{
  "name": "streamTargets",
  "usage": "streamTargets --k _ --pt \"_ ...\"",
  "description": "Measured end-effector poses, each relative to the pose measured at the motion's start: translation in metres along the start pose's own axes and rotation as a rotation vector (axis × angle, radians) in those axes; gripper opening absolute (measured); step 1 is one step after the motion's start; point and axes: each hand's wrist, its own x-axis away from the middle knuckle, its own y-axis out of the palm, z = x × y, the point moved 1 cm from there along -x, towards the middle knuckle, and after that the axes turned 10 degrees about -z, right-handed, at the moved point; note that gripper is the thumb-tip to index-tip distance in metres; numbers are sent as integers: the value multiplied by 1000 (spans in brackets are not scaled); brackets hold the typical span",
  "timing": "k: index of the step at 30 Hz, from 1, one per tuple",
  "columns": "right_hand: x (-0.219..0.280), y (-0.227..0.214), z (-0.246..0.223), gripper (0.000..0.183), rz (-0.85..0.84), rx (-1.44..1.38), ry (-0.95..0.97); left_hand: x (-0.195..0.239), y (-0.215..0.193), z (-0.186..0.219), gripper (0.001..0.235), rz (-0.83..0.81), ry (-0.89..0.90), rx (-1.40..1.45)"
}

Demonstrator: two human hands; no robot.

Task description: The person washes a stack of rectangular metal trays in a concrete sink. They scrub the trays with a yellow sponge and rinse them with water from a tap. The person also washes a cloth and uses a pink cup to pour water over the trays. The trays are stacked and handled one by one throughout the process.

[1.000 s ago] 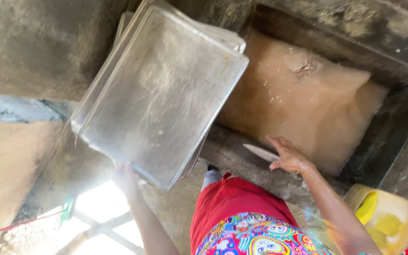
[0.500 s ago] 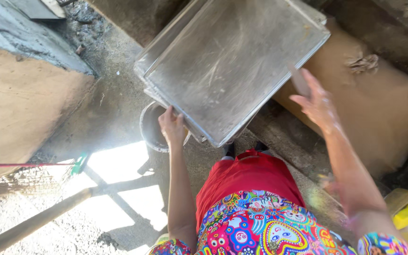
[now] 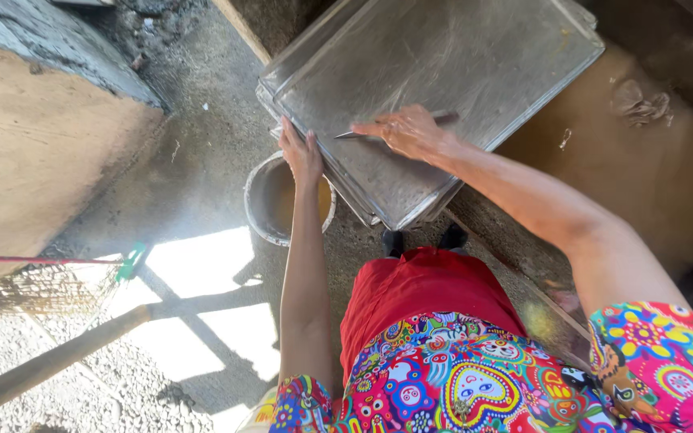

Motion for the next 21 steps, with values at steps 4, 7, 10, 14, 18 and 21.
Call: streamTargets --k 4,7,10,14,18,21 --pt "-1 -22 -11 52 136 362 -263 5 5 19 73 67 -67 68" --pt "11 -33 -15 51 -25 456 -324 8 2 33 69 55 -173 32" --pt "4 -40 -20 59 -59 512 -310 7 1 42 68 113 -168 35" --pt "17 -33 -24 58 -96 471 -310 4 6 42 68 108 -234 48" --pt "9 -35 -28 60 131 319 105 12 10 21 69 56 -156 131" --pt "28 -32 -40 71 -105 -72 378 24 -1 6 65 9 5 288"
